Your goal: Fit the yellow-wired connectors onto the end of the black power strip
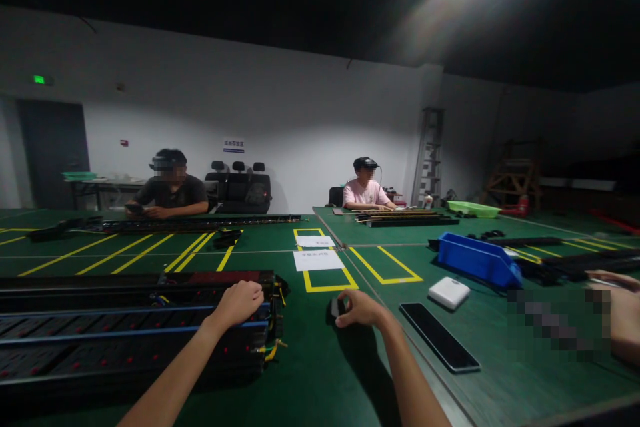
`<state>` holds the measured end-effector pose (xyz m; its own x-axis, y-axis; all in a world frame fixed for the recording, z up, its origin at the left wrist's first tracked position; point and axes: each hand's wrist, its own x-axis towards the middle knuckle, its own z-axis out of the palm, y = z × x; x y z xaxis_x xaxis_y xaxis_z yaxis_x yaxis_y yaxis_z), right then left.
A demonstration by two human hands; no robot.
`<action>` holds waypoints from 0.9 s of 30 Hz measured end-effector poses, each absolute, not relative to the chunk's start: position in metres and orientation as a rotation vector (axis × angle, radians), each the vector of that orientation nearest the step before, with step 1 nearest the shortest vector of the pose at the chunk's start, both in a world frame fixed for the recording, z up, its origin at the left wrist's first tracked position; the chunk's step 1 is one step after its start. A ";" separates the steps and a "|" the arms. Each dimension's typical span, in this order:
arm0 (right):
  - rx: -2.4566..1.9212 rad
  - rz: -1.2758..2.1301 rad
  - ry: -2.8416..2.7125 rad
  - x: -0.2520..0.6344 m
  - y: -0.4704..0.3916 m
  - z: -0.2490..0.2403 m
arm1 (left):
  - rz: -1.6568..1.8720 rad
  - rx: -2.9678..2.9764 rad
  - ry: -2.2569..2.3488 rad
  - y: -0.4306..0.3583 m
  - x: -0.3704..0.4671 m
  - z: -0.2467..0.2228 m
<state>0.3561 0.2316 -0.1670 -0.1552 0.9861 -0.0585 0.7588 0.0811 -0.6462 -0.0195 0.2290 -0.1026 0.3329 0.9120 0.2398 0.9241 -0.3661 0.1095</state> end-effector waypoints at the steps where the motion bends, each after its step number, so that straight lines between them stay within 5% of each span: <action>1: -1.776 0.734 -1.947 0.359 0.231 -0.167 | -0.404 -2.525 -1.746 0.229 -0.020 -0.103; 8: -1.844 0.546 -1.921 0.360 0.223 -0.159 | -0.406 -2.512 -1.757 0.231 -0.019 -0.106; 13: -1.508 0.202 -1.910 0.305 0.218 -0.143 | -0.398 -2.500 -1.763 0.231 -0.019 -0.107; 27: -1.159 0.345 -2.254 0.195 0.186 -0.139 | -0.364 -2.505 -1.771 0.232 -0.018 -0.106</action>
<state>0.1953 0.1855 -0.1394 -0.4582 0.8066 0.3734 0.6578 0.5902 -0.4679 -0.0178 0.2316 -0.1059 0.3157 0.9228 0.2208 0.9351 -0.3420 0.0926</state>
